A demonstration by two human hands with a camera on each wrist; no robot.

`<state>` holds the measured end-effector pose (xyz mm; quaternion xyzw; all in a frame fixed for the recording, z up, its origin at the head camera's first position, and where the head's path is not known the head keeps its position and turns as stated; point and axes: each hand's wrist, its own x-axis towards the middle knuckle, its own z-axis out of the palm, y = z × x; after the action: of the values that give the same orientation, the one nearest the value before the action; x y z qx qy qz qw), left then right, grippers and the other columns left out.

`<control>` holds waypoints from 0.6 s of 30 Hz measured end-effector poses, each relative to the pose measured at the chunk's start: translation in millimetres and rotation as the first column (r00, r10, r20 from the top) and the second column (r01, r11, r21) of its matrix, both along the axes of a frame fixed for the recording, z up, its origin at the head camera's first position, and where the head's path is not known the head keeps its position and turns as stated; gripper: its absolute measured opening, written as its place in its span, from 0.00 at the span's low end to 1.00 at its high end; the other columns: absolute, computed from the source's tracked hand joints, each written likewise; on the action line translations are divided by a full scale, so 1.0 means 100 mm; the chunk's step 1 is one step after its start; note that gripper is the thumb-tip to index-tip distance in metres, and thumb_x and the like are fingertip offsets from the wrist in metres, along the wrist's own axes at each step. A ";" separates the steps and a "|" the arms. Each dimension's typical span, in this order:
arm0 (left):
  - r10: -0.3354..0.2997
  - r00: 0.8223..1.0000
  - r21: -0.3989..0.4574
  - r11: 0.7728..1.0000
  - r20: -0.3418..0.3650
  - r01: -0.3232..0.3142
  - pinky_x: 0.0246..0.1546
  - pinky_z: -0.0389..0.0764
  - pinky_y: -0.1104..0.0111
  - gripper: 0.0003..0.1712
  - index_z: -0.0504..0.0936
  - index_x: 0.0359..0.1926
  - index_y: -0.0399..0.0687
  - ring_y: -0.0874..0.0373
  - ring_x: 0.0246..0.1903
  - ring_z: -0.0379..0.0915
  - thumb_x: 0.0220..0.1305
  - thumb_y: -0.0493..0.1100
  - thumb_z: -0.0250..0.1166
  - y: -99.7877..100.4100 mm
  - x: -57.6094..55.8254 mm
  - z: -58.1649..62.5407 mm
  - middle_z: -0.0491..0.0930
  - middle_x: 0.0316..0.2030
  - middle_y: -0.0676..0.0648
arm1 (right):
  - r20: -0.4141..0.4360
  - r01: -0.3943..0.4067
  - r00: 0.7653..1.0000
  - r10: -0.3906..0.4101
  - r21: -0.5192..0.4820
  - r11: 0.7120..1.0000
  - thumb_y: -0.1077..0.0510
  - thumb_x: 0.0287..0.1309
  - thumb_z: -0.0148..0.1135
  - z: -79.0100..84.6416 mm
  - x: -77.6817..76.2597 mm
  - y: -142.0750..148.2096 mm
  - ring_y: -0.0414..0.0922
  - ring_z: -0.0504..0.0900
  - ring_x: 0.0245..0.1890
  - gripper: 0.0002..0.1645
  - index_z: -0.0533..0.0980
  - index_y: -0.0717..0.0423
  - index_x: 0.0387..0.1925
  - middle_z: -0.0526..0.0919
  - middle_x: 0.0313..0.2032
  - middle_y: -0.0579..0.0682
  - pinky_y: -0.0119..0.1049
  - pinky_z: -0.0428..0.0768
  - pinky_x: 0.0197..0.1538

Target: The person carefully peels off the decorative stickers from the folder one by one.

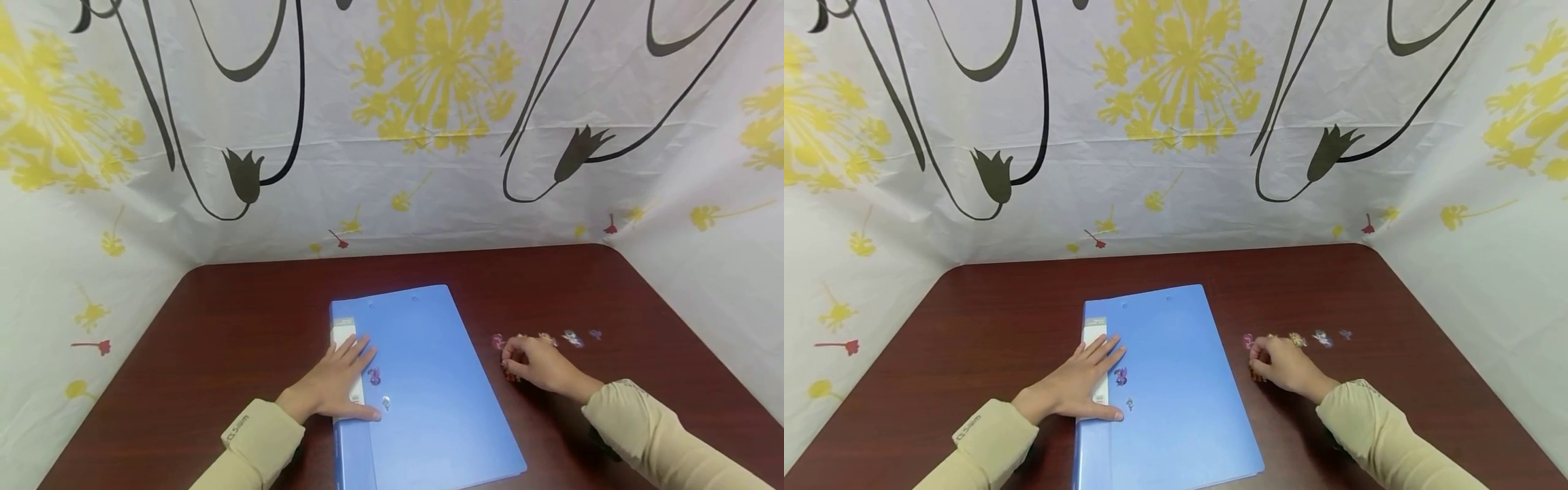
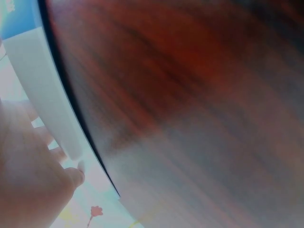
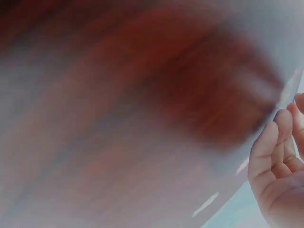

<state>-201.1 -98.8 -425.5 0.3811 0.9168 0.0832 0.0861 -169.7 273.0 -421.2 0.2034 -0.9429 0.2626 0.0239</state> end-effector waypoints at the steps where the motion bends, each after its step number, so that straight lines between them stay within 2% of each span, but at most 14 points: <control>1: 0.001 1.000 -0.001 1.000 -0.002 -0.001 0.60 0.42 0.47 0.60 0.49 0.67 0.45 0.47 0.66 0.33 0.42 0.79 0.50 0.00 0.00 0.00 0.42 0.68 0.44 | 0.004 0.000 1.000 0.000 -0.019 1.000 0.63 0.52 0.60 0.02 -0.01 -0.02 0.31 0.69 0.17 0.06 0.72 0.52 0.23 0.71 0.17 0.36 0.42 0.71 0.38; 3: 0.003 1.000 -0.004 1.000 -0.003 -0.003 0.60 0.42 0.47 0.60 0.49 0.67 0.46 0.47 0.66 0.33 0.41 0.79 0.50 0.00 0.00 0.00 0.41 0.68 0.44 | 0.008 0.005 1.000 -0.004 -0.059 0.998 0.62 0.53 0.59 0.06 -0.04 -0.09 0.32 0.69 0.19 0.05 0.73 0.53 0.25 0.72 0.20 0.38 0.33 0.71 0.27; 5: 0.005 1.000 -0.003 1.000 0.001 -0.005 0.60 0.42 0.47 0.60 0.49 0.67 0.46 0.47 0.66 0.32 0.42 0.78 0.50 0.00 -0.01 0.01 0.41 0.68 0.44 | 0.018 0.016 1.000 -0.014 -0.097 0.995 0.61 0.53 0.59 0.10 -0.08 -0.20 0.33 0.69 0.19 0.04 0.74 0.53 0.25 0.73 0.21 0.39 0.29 0.71 0.23; 8: 0.006 1.000 -0.006 1.000 0.002 -0.006 0.60 0.42 0.47 0.60 0.49 0.67 0.46 0.47 0.66 0.32 0.42 0.78 0.50 0.00 -0.01 0.02 0.41 0.68 0.44 | -0.002 -0.013 1.000 0.013 -0.132 0.991 0.62 0.52 0.60 0.12 -0.14 -0.41 0.34 0.71 0.22 0.03 0.75 0.54 0.25 0.75 0.23 0.40 0.29 0.72 0.26; 11: 0.008 1.000 -0.009 1.000 0.000 -0.008 0.60 0.42 0.47 0.60 0.49 0.67 0.46 0.47 0.66 0.33 0.42 0.78 0.51 0.00 -0.01 0.02 0.41 0.68 0.44 | 0.006 -0.077 0.997 0.079 -0.168 0.983 0.63 0.51 0.61 0.12 -0.16 -0.67 0.34 0.73 0.22 0.02 0.77 0.57 0.25 0.76 0.23 0.40 0.29 0.74 0.26; 14: 0.009 1.000 -0.014 1.000 -0.007 -0.009 0.60 0.43 0.48 0.60 0.49 0.67 0.46 0.47 0.66 0.33 0.42 0.78 0.50 0.01 -0.01 0.02 0.42 0.68 0.44 | 0.019 -0.157 0.987 0.163 -0.181 0.971 0.63 0.50 0.61 0.10 -0.16 -0.93 0.34 0.73 0.25 0.02 0.78 0.59 0.26 0.77 0.24 0.41 0.28 0.74 0.30; 18: 0.007 1.000 -0.013 1.000 -0.011 -0.007 0.60 0.43 0.47 0.60 0.50 0.67 0.45 0.46 0.66 0.34 0.41 0.79 0.51 0.02 0.00 0.02 0.43 0.67 0.43 | 0.047 -0.219 0.972 0.230 -0.172 0.960 0.63 0.50 0.60 0.07 -0.16 -1.25 0.35 0.74 0.28 0.03 0.79 0.58 0.29 0.79 0.27 0.42 0.28 0.74 0.33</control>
<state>-200.7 -97.1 -423.7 0.3778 0.9190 0.0755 0.0832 -185.8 148.5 -414.1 0.2976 -0.8889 0.3476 -0.0204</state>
